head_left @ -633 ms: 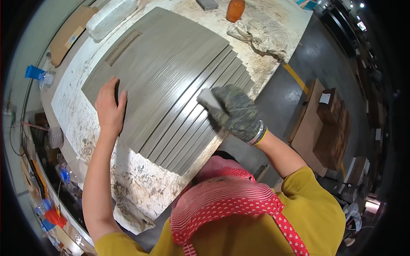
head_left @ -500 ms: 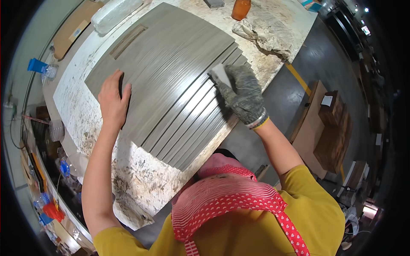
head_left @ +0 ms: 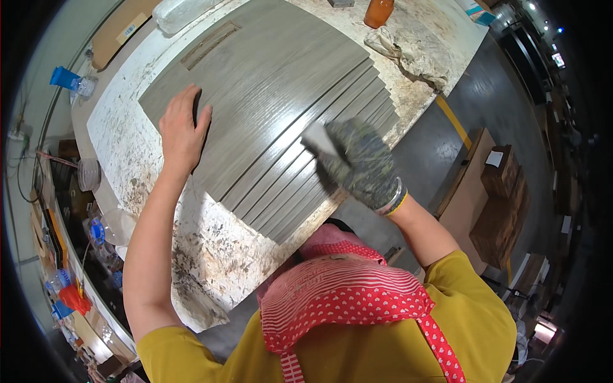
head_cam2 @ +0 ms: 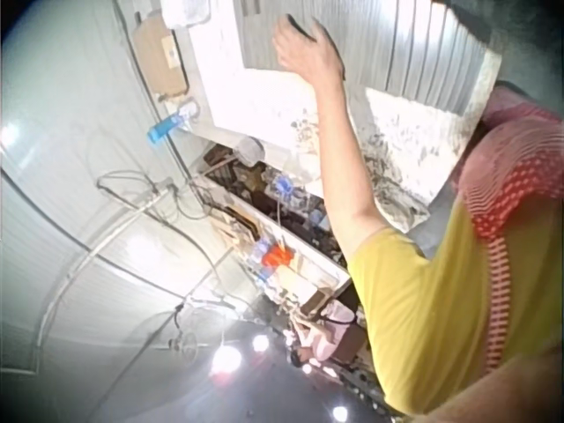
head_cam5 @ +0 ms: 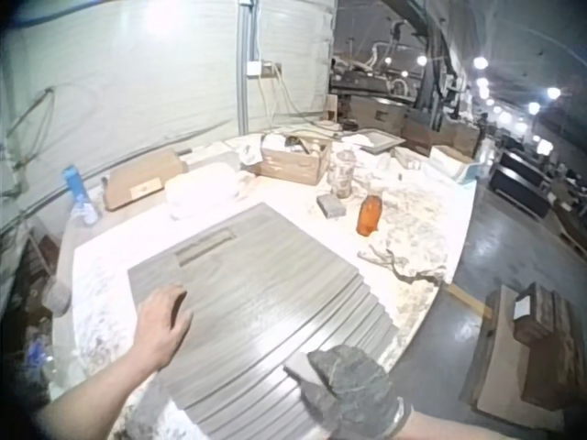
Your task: The worker is polishing and cleaning grooves of wooden furniture panels using a rag and a sanding block.
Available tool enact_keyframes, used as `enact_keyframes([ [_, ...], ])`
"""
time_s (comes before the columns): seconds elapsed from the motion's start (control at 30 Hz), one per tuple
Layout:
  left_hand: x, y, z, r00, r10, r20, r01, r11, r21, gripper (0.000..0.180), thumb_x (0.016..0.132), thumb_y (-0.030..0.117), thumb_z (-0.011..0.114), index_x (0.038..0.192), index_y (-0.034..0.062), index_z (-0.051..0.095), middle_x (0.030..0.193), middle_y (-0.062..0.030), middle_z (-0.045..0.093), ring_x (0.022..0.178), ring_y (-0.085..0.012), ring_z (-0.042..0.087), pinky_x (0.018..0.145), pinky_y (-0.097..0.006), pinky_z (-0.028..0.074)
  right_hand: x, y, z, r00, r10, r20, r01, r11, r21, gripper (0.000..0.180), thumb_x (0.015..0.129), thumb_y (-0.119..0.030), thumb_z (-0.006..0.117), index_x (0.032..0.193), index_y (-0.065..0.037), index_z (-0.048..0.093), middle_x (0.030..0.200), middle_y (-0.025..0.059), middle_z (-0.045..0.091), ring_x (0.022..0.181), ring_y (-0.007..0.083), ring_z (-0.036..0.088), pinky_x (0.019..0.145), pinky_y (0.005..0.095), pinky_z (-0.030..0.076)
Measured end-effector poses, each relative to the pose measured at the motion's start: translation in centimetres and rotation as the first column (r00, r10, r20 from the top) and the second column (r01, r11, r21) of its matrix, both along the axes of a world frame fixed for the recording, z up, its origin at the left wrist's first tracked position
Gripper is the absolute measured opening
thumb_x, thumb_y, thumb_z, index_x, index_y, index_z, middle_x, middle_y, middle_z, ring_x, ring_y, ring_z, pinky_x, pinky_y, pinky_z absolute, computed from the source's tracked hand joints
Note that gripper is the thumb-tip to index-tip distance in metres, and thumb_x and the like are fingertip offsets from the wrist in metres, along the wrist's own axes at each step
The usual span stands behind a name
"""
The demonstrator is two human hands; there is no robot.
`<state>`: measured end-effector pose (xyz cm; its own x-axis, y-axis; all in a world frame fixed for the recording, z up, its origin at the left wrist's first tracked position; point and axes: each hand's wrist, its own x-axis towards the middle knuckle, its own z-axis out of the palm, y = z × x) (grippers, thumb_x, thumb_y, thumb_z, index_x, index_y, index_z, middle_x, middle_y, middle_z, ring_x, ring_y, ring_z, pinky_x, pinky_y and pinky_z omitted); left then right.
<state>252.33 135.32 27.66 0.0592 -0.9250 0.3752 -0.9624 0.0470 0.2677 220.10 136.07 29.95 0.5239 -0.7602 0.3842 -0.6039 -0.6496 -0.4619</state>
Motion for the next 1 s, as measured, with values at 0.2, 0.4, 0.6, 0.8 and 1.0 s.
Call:
enact_keyframes([
  [0.2,0.2,0.0,-0.1,1.000,-0.004,0.004,0.004,1.000,-0.024,0.039,0.087,0.026,0.057,0.120,0.0058,0.054,0.125,-0.0128,0.055,0.117,-0.0321,0.049,0.098,-0.041,0.038,1.1,0.7,-1.0,0.999,0.011,0.036,-0.009,0.998,-0.057,0.032,0.078,-0.022,0.065,0.104,-0.003,0.059,0.086,0.0172,0.055,0.082,0.0347,0.056,0.074,0.0440,0.046],
  [0.4,0.1,0.1,0.0,1.000,-0.011,-0.004,0.011,1.000,-0.022,0.040,0.086,0.029,0.058,0.119,0.0065,0.054,0.125,-0.0114,0.055,0.118,-0.0309,0.048,0.097,-0.042,0.037,1.7,0.7,-1.4,0.998,-0.004,0.063,0.011,0.995,-0.100,0.029,0.078,-0.019,0.065,0.101,-0.003,0.060,0.085,0.0147,0.056,0.081,0.0308,0.056,0.073,0.0416,0.047],
  [0.6,0.2,0.1,-0.2,1.000,-0.004,-0.010,0.004,1.000,-0.029,0.039,0.086,0.029,0.058,0.119,0.0074,0.054,0.126,-0.0098,0.055,0.118,-0.0298,0.048,0.096,-0.041,0.037,5.1,4.6,0.0,0.981,0.192,-0.006,-0.192,0.980,0.053,0.039,0.079,-0.030,0.064,0.105,-0.002,0.061,0.087,0.0139,0.056,0.079,0.0296,0.057,0.069,0.0394,0.047],
  [0.8,0.2,-0.1,-0.3,1.000,-0.002,-0.014,0.001,1.000,-0.028,0.040,0.086,0.030,0.058,0.120,0.0083,0.054,0.127,-0.0088,0.055,0.120,-0.0286,0.048,0.097,-0.042,0.036,5.9,6.5,-2.3,0.942,0.327,0.077,-0.334,0.937,0.105,0.043,0.079,-0.029,0.063,0.110,0.000,0.059,0.088,0.0162,0.056,0.081,0.0313,0.057,0.072,0.0404,0.047],
  [1.0,0.5,0.1,-0.7,1.000,0.004,-0.017,-0.004,1.000,-0.026,0.041,0.086,0.032,0.057,0.120,0.0088,0.054,0.129,-0.0086,0.054,0.121,-0.0277,0.046,0.097,-0.042,0.035,6.1,5.9,-1.0,0.976,0.218,0.020,-0.218,0.976,0.018,0.035,0.082,-0.027,0.058,0.106,-0.001,0.059,0.089,0.0165,0.057,0.082,0.0320,0.057,0.072,0.0412,0.046],
])
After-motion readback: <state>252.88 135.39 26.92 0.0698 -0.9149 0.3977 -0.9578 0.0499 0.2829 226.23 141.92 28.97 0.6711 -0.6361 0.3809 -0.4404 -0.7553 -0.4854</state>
